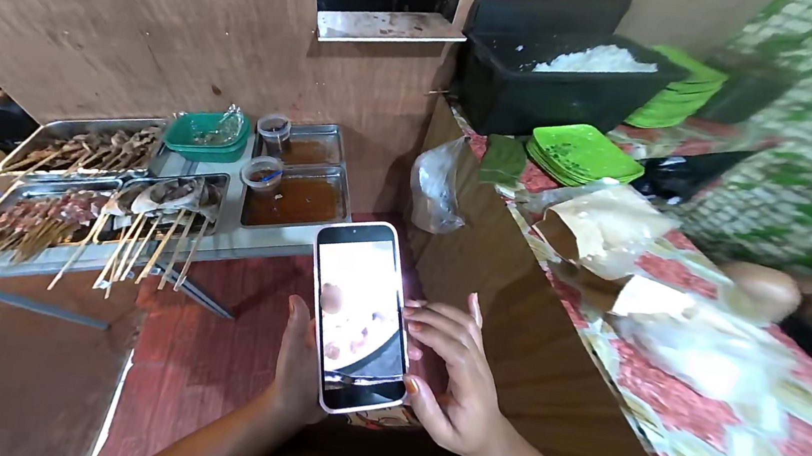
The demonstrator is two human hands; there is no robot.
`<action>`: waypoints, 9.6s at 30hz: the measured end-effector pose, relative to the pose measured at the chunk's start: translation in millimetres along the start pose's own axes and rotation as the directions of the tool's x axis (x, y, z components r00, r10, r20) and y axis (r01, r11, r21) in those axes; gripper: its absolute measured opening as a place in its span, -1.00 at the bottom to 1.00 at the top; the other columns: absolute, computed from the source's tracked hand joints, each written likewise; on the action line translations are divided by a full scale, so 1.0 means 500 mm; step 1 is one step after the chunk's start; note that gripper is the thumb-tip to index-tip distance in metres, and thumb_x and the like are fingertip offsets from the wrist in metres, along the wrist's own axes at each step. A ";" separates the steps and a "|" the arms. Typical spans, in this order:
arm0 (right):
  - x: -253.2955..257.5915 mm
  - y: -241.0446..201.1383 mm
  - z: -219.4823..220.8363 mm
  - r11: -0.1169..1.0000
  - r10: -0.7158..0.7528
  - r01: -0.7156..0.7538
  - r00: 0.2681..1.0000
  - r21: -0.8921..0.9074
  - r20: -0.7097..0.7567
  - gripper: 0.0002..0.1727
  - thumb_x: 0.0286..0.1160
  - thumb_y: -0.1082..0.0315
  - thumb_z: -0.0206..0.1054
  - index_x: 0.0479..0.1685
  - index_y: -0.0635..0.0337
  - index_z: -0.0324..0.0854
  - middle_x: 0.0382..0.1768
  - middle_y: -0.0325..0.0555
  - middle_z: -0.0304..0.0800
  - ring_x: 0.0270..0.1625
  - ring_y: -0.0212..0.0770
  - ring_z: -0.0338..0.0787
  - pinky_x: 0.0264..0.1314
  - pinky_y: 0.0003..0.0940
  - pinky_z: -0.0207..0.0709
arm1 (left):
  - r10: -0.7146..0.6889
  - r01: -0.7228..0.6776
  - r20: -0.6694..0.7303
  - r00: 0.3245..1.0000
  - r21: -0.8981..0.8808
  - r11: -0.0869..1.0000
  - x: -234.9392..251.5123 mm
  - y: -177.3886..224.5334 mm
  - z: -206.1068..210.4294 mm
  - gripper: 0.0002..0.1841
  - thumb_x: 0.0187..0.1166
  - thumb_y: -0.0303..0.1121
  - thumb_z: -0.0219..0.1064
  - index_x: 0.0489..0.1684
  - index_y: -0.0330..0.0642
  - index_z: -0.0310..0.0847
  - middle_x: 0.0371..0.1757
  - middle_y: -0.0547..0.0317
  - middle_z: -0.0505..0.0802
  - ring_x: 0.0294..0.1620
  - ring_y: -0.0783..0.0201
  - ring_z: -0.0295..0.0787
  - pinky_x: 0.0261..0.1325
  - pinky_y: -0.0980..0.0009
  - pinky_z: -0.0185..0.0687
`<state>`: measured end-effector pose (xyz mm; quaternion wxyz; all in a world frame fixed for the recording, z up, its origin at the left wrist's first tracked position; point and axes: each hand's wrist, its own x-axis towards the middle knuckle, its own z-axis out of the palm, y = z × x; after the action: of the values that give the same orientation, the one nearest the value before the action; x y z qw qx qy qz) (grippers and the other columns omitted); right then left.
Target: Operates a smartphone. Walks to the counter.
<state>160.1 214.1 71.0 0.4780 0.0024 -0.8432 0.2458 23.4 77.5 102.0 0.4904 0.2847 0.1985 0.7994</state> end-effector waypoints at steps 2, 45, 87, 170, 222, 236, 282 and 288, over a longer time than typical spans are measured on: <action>-0.003 0.002 -0.006 1.000 0.005 -0.005 1.000 -0.003 0.000 -0.58 0.76 -0.05 0.04 0.36 -0.04 0.47 0.39 -0.30 0.63 0.63 -0.35 0.46 0.89 -0.04 -0.14 | 0.005 -0.004 -0.008 1.000 0.012 1.000 0.003 -0.006 0.002 -0.29 0.48 0.45 0.12 0.30 0.14 0.77 0.23 0.17 0.90 0.33 0.28 0.81 0.43 0.21 0.67; -0.052 0.161 -0.214 0.999 0.031 -0.032 0.999 0.034 0.030 -0.56 0.76 -0.10 0.04 0.39 -0.07 0.44 0.39 -0.30 0.64 0.62 -0.36 0.49 0.91 0.06 -0.16 | 0.021 -0.020 -0.067 0.997 0.024 1.000 0.130 -0.221 0.094 -0.31 0.44 0.47 0.15 0.22 0.17 0.79 0.08 0.29 0.92 0.15 0.41 0.85 0.27 0.33 0.73; -0.016 0.098 -0.093 0.993 -0.017 0.016 1.000 0.114 0.001 -0.56 0.74 -0.08 0.10 0.41 -0.07 0.44 0.38 -0.31 0.62 0.58 -0.36 0.51 0.87 -0.02 -0.01 | 0.093 -0.095 0.040 0.995 0.028 0.995 0.065 -0.108 0.039 -0.35 0.58 0.38 0.09 0.34 0.15 0.74 0.26 0.29 0.88 0.37 0.39 0.75 0.48 0.30 0.60; -0.016 0.161 -0.230 0.965 -0.251 0.243 0.965 0.098 0.073 -0.58 0.84 -0.07 -0.05 -0.14 -0.19 0.71 0.51 -0.49 0.56 0.81 -0.30 0.17 0.92 0.09 -0.29 | 0.075 -0.067 -0.066 0.995 0.107 0.992 0.141 -0.222 0.093 -0.26 0.49 0.47 0.09 0.35 0.11 0.73 0.23 0.17 0.90 0.30 0.28 0.82 0.40 0.19 0.70; -0.032 0.043 -0.079 0.982 -0.160 0.146 0.980 0.116 0.120 -0.37 0.78 -0.34 -0.22 0.16 -0.35 0.78 0.78 -0.50 0.23 0.94 -0.19 -0.21 0.93 0.16 -0.45 | -0.028 0.039 -0.097 0.995 0.111 0.993 0.056 -0.077 0.015 -0.12 0.35 0.60 0.05 0.34 0.06 0.72 0.22 0.08 0.89 0.25 0.18 0.85 0.30 0.15 0.76; -0.043 0.099 -0.156 0.978 -0.169 0.147 0.973 0.145 0.154 -0.35 0.75 -0.37 -0.19 0.08 -0.32 0.81 0.79 -0.45 0.24 0.94 -0.14 -0.23 0.92 0.19 -0.45 | -0.021 0.024 -0.084 0.996 0.033 0.999 0.102 -0.152 0.060 -0.24 0.44 0.50 0.09 0.29 0.13 0.77 0.19 0.17 0.91 0.26 0.28 0.84 0.35 0.21 0.73; -0.022 0.081 -0.066 0.950 -0.259 0.233 0.960 0.208 0.106 -0.39 0.77 -0.34 -0.17 0.11 -0.32 0.80 0.75 -0.50 0.28 0.93 -0.17 -0.17 0.93 0.14 -0.40 | 0.028 -0.037 0.079 0.996 0.118 0.992 0.047 -0.079 0.003 -0.25 0.55 0.47 -0.02 0.47 0.20 0.67 0.32 0.29 0.86 0.38 0.39 0.76 0.47 0.30 0.63; -0.017 0.054 -0.034 0.953 -0.258 0.233 0.958 0.193 0.121 -0.40 0.77 -0.34 -0.16 0.11 -0.33 0.79 0.75 -0.50 0.29 0.93 -0.17 -0.16 0.93 0.16 -0.41 | 0.015 -0.023 0.072 0.997 0.112 0.993 0.024 -0.048 -0.012 -0.24 0.53 0.48 -0.02 0.44 0.20 0.69 0.29 0.29 0.88 0.35 0.39 0.78 0.45 0.31 0.65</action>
<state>172.0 243.1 60.4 0.4404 0.1677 -0.8436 0.2574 31.2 98.5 86.3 0.4726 0.3423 0.2231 0.7808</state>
